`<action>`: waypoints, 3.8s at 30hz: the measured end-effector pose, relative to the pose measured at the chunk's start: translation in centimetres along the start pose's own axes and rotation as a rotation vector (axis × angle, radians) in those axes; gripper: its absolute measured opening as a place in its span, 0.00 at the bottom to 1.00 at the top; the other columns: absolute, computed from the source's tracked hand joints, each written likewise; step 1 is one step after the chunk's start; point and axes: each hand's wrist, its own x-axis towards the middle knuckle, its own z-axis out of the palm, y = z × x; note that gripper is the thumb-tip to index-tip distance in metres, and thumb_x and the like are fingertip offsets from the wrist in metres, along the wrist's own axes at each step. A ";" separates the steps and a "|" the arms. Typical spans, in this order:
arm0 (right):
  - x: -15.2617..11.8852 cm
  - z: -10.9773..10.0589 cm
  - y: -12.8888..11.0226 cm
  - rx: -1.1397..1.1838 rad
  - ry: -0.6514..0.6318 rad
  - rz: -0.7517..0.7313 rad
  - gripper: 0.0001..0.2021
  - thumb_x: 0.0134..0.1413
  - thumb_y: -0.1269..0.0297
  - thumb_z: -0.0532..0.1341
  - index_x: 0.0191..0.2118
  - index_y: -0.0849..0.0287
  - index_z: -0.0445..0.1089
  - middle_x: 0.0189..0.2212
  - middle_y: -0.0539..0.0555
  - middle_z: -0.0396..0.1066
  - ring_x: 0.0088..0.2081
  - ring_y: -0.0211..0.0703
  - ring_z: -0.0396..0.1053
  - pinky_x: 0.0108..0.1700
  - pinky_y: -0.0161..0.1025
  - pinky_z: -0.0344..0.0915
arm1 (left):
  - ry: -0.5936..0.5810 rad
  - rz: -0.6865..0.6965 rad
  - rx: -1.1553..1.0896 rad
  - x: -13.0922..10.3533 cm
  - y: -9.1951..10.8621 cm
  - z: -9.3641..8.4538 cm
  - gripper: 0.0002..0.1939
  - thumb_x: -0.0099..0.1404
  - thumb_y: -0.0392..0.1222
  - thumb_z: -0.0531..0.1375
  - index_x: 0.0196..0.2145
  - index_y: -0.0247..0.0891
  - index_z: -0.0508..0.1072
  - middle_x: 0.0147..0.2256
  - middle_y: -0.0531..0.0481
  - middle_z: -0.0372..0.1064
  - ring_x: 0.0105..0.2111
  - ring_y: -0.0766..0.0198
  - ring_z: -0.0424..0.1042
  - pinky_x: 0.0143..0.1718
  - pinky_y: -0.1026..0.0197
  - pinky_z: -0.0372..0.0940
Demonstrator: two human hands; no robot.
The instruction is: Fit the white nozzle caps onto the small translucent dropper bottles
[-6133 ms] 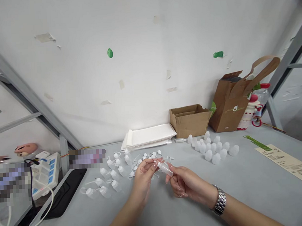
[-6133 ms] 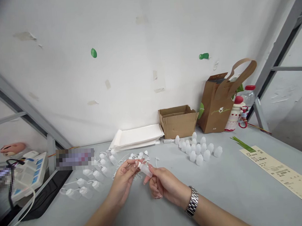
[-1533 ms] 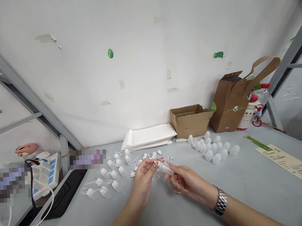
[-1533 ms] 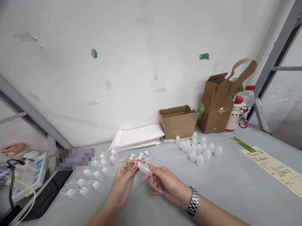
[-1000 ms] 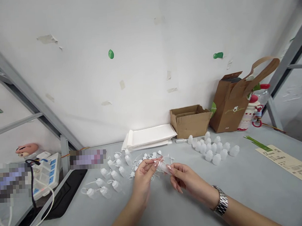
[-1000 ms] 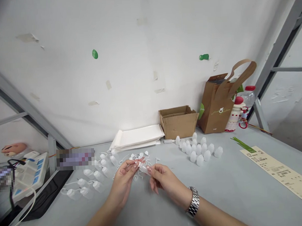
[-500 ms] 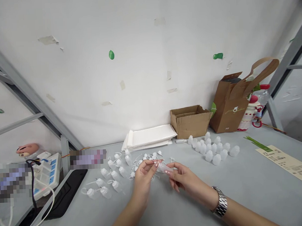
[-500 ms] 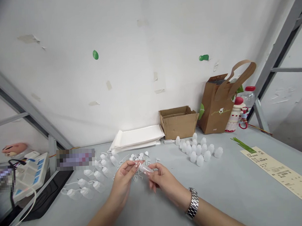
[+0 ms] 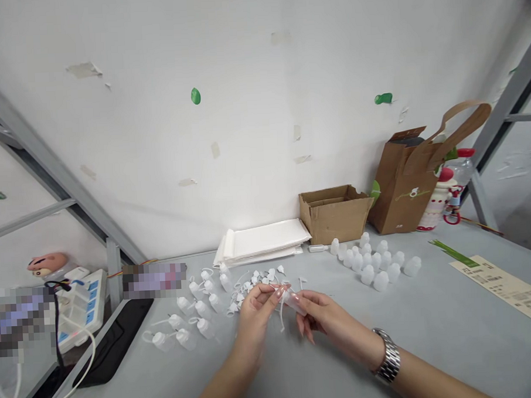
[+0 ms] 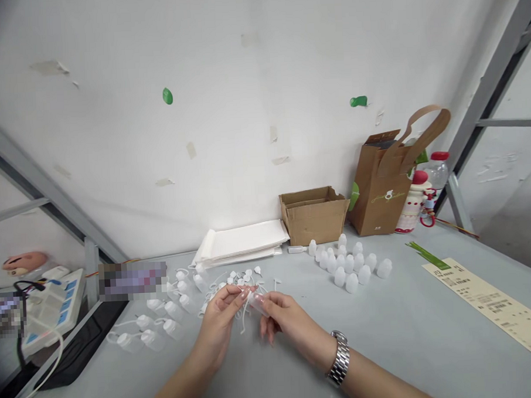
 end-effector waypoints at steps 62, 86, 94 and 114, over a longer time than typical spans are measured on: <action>0.1 -0.4 0.1 -0.192 0.089 -0.177 0.22 0.47 0.42 0.58 0.27 0.60 0.62 0.18 0.47 0.64 0.19 0.34 0.61 0.25 0.35 0.60 | -0.112 0.052 0.288 0.8 -0.7 -0.6 0.13 0.50 0.50 0.64 0.24 0.37 0.72 0.25 0.52 0.68 0.29 0.62 0.67 0.33 0.63 0.61; 0.1 0.1 0.9 -0.223 -0.003 -0.096 0.24 0.48 0.39 0.55 0.27 0.59 0.62 0.15 0.45 0.62 0.17 0.34 0.60 0.23 0.34 0.58 | -0.131 -0.077 0.065 0.1 0.1 -0.2 0.15 0.51 0.47 0.65 0.35 0.36 0.74 0.32 0.45 0.76 0.37 0.57 0.72 0.42 0.57 0.62; 0.0 0.1 0.5 -0.196 -0.008 -0.088 0.24 0.45 0.39 0.57 0.26 0.60 0.62 0.15 0.46 0.62 0.17 0.35 0.60 0.23 0.34 0.58 | -0.125 -0.095 -0.064 0.2 0.2 -0.4 0.14 0.50 0.44 0.66 0.35 0.37 0.74 0.30 0.46 0.74 0.33 0.60 0.71 0.38 0.59 0.63; -0.6 -0.4 -0.9 0.239 -0.081 0.003 0.21 0.53 0.52 0.56 0.19 0.63 0.67 0.08 0.46 0.59 0.13 0.30 0.53 0.21 0.31 0.49 | -0.120 0.075 0.305 0.7 0.4 -0.3 0.17 0.45 0.55 0.66 0.22 0.38 0.73 0.32 0.49 0.65 0.30 0.62 0.64 0.33 0.62 0.61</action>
